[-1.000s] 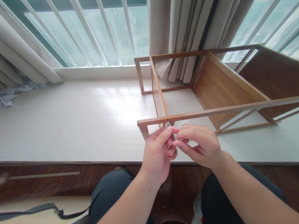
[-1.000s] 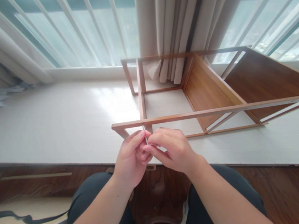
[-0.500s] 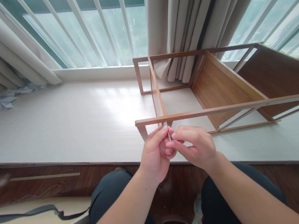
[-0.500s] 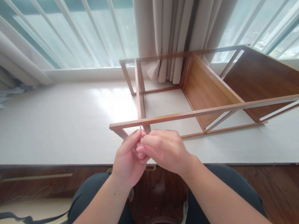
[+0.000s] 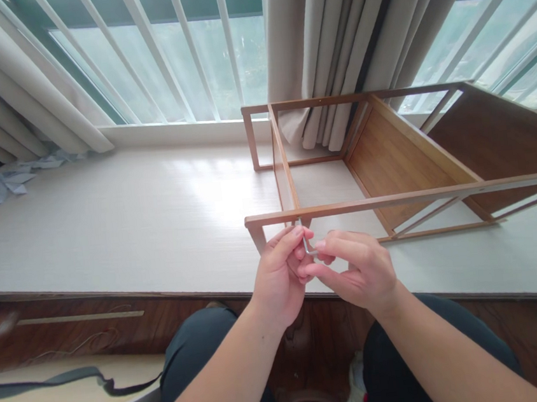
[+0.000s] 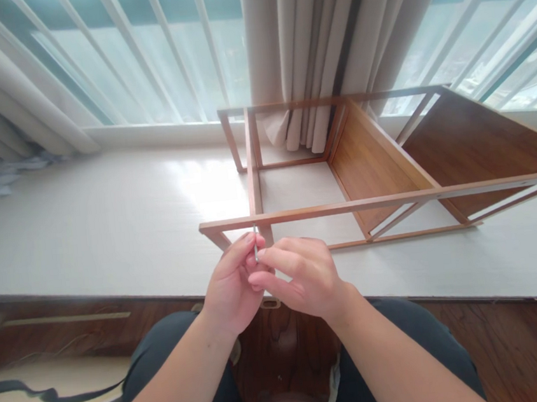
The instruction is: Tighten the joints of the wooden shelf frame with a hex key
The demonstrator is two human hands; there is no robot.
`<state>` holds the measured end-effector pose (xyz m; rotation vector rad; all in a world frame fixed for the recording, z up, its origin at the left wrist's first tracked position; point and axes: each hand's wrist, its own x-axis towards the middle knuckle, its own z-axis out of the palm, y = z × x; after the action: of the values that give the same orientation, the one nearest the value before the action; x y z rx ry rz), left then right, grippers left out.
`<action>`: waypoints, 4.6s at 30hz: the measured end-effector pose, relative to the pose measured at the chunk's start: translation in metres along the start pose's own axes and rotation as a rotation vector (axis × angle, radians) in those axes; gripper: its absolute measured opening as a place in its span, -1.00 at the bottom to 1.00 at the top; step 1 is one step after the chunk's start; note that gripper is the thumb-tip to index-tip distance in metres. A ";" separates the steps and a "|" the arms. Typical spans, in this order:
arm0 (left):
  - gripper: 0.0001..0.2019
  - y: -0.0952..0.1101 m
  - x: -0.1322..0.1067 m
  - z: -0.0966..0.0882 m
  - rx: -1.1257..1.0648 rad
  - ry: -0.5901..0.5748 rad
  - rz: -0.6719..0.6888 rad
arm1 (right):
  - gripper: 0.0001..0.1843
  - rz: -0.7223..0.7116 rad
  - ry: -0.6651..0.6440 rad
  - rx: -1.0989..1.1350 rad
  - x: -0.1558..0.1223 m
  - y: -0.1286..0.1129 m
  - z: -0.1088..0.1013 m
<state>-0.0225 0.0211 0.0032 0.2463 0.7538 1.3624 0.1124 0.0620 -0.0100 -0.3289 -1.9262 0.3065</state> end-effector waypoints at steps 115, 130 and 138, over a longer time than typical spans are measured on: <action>-0.72 0.010 0.005 0.001 0.210 0.109 0.077 | -0.63 1.197 0.010 2.057 -0.002 -0.036 0.026; -0.76 0.011 -0.001 0.006 0.273 0.079 0.080 | -0.69 1.142 -0.012 1.832 -0.009 -0.036 0.030; -0.75 0.005 0.005 0.001 0.217 0.011 0.085 | -0.63 1.171 0.117 1.204 -0.007 -0.036 0.027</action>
<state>-0.0256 0.0273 0.0055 0.4466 0.9097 1.3635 0.0865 0.0245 -0.0132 -0.5731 -0.9354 2.0047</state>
